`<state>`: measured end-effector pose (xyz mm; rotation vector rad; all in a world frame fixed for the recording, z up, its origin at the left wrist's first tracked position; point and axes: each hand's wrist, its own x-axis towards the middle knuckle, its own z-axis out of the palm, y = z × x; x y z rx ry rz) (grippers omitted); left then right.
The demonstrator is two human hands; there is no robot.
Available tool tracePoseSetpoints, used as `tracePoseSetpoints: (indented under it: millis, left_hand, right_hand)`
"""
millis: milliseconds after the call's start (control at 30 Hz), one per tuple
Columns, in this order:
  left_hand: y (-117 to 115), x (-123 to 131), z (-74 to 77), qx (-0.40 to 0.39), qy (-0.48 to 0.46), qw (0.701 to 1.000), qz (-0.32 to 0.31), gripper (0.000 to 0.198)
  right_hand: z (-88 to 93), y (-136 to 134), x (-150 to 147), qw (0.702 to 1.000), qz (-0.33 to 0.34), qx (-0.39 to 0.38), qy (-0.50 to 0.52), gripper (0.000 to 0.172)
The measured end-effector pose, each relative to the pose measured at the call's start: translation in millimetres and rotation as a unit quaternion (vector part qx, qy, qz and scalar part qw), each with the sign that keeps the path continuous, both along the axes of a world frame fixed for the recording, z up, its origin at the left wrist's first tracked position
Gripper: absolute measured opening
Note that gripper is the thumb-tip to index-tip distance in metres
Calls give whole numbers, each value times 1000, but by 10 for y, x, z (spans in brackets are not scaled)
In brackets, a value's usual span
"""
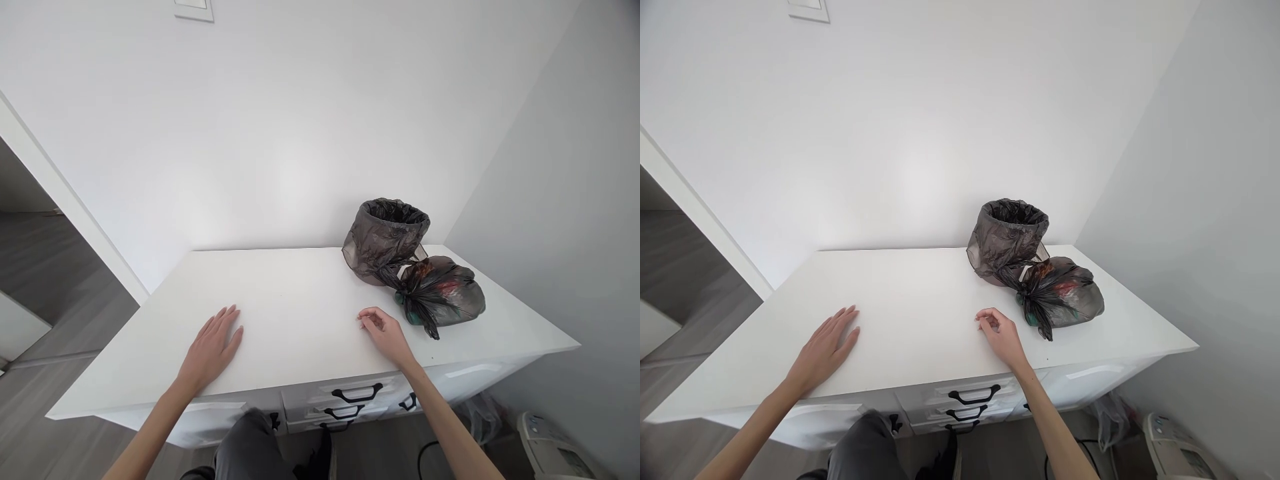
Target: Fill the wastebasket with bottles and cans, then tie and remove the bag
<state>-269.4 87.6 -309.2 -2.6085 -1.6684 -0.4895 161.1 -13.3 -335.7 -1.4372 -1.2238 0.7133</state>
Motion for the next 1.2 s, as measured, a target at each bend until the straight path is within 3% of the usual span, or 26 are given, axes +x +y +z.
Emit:
tracePoseSetpoints:
  millis: [1200]
  left_hand:
    - [-40,38,14,-3,-14,1000,8,64]
  right_hand:
    - [-15,-54,-8,1000,-1,13,-4,33]
